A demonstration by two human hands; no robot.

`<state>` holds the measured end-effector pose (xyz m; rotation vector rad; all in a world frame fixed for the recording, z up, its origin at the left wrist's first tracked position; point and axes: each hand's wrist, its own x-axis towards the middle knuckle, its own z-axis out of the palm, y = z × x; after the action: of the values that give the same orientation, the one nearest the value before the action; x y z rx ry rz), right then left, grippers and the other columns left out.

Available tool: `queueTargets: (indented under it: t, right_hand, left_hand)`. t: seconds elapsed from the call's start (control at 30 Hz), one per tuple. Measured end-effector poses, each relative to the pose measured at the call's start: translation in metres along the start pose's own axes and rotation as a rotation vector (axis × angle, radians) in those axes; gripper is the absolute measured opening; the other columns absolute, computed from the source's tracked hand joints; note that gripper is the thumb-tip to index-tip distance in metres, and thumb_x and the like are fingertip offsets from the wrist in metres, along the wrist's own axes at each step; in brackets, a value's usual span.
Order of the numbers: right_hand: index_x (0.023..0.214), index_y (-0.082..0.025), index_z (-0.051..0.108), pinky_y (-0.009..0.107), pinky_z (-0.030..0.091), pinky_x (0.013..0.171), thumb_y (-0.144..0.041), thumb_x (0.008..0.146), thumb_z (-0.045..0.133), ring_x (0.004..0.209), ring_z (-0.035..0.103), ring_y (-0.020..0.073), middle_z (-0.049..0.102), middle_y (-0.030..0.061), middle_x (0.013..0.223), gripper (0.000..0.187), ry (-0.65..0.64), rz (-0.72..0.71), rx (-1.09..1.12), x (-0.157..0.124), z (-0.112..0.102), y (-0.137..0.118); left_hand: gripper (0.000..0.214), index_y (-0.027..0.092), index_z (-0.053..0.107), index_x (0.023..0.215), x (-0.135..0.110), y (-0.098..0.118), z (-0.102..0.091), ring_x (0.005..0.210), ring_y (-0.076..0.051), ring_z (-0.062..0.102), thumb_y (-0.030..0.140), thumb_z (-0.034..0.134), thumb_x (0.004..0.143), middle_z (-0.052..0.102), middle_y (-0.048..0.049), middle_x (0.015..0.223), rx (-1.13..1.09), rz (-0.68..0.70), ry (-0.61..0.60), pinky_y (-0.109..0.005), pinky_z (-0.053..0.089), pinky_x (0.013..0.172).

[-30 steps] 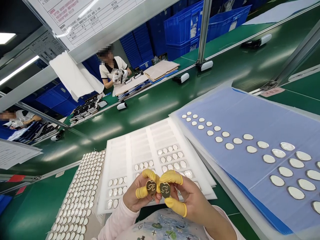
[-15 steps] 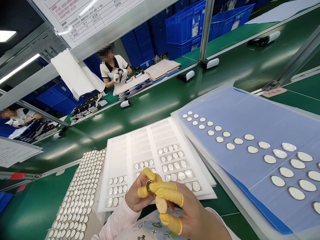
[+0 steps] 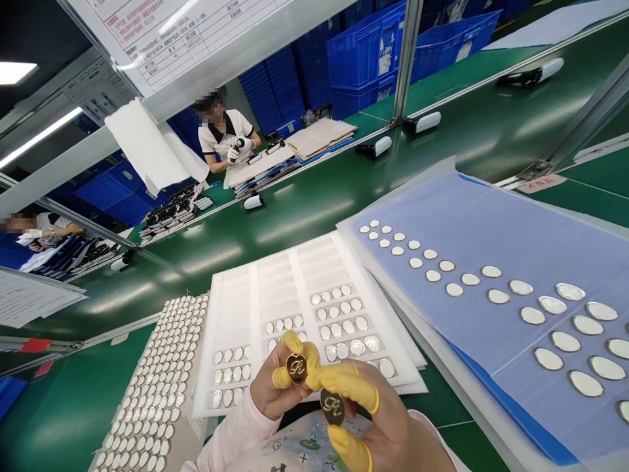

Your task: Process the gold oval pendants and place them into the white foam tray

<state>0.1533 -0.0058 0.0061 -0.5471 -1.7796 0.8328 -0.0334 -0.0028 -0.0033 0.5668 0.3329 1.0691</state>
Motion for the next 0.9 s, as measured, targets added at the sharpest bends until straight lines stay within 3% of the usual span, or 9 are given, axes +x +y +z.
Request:
queueTargets:
  t: [0.1, 0.23, 0.33, 0.43, 0.63, 0.77, 0.9]
  right_hand:
    - [0.115, -0.029, 0.054, 0.032, 0.049, 0.047, -0.031, 0.087, 0.068, 0.049, 0.057, 0.0191, 0.064, 0.001, 0.068, 0.032, 0.031, 0.01, -0.088, 0.003, 0.0, 0.001]
    - [0.096, -0.029, 0.053, 0.029, 0.043, 0.047, -0.017, 0.084, 0.063, 0.045, 0.051, 0.0149, 0.063, -0.003, 0.064, 0.019, -0.026, -0.144, -0.175, 0.013, 0.006, 0.002]
    - [0.1, -0.028, 0.054, 0.027, 0.041, 0.046, -0.013, 0.085, 0.06, 0.046, 0.049, 0.0132, 0.065, -0.003, 0.066, 0.023, -0.013, -0.211, -0.224, 0.015, 0.011, 0.003]
    - [0.112, -0.028, 0.054, 0.028, 0.045, 0.05, -0.018, 0.087, 0.061, 0.045, 0.048, 0.0129, 0.066, -0.0043, 0.067, 0.028, -0.031, -0.174, -0.191, 0.012, 0.013, 0.005]
    - [0.133, -0.03, 0.051, 0.029, 0.05, 0.058, -0.027, 0.086, 0.063, 0.053, 0.059, 0.0159, 0.068, -0.0031, 0.07, 0.048, -0.108, -0.182, -0.091, 0.007, 0.011, 0.004]
    - [0.124, -0.03, 0.054, 0.029, 0.049, 0.056, -0.025, 0.083, 0.064, 0.053, 0.056, 0.0158, 0.07, -0.0009, 0.074, 0.042, -0.175, -0.13, 0.013, 0.006, 0.011, 0.0]
    - [0.122, -0.029, 0.054, 0.027, 0.05, 0.054, -0.016, 0.083, 0.061, 0.053, 0.052, 0.0144, 0.066, 0.0002, 0.077, 0.042, -0.096, -0.023, 0.064, 0.002, 0.005, 0.002]
  left_hand:
    - [0.037, 0.023, 0.063, 0.093, 0.001, -0.001, -0.001, 0.055, -0.005, 0.055, 0.034, 0.09, 0.069, 0.062, 0.002, 0.079, 0.01, 0.018, 0.013, -0.014, 0.036, 0.049]
    - [0.041, 0.024, 0.06, 0.092, 0.002, 0.001, 0.0, 0.057, -0.005, 0.055, 0.036, 0.09, 0.068, 0.06, 0.003, 0.08, 0.05, 0.049, 0.057, -0.015, 0.039, 0.052]
    - [0.041, 0.024, 0.058, 0.093, 0.002, 0.003, 0.003, 0.055, -0.003, 0.051, 0.037, 0.089, 0.069, 0.059, 0.0033, 0.083, 0.099, 0.08, 0.078, -0.016, 0.04, 0.054]
    - [0.037, 0.026, 0.058, 0.094, 0.002, 0.004, 0.006, 0.054, -0.003, 0.048, 0.037, 0.086, 0.073, 0.06, 0.0026, 0.086, 0.112, 0.129, 0.039, -0.015, 0.038, 0.053]
    - [0.04, 0.026, 0.055, 0.092, 0.004, 0.0, 0.01, 0.056, -0.005, 0.047, 0.041, 0.086, 0.072, 0.058, 0.0023, 0.084, 0.127, 0.121, 0.027, -0.017, 0.037, 0.052]
    - [0.042, 0.026, 0.056, 0.093, 0.005, -0.003, 0.007, 0.055, -0.005, 0.046, 0.044, 0.087, 0.071, 0.058, 0.0028, 0.082, 0.136, 0.106, 0.044, -0.019, 0.038, 0.053]
    - [0.042, 0.024, 0.059, 0.099, 0.01, 0.012, -0.008, 0.065, -0.01, 0.054, 0.052, 0.08, 0.076, 0.062, -0.0011, 0.086, 0.364, 0.099, 0.123, -0.024, 0.045, 0.061]
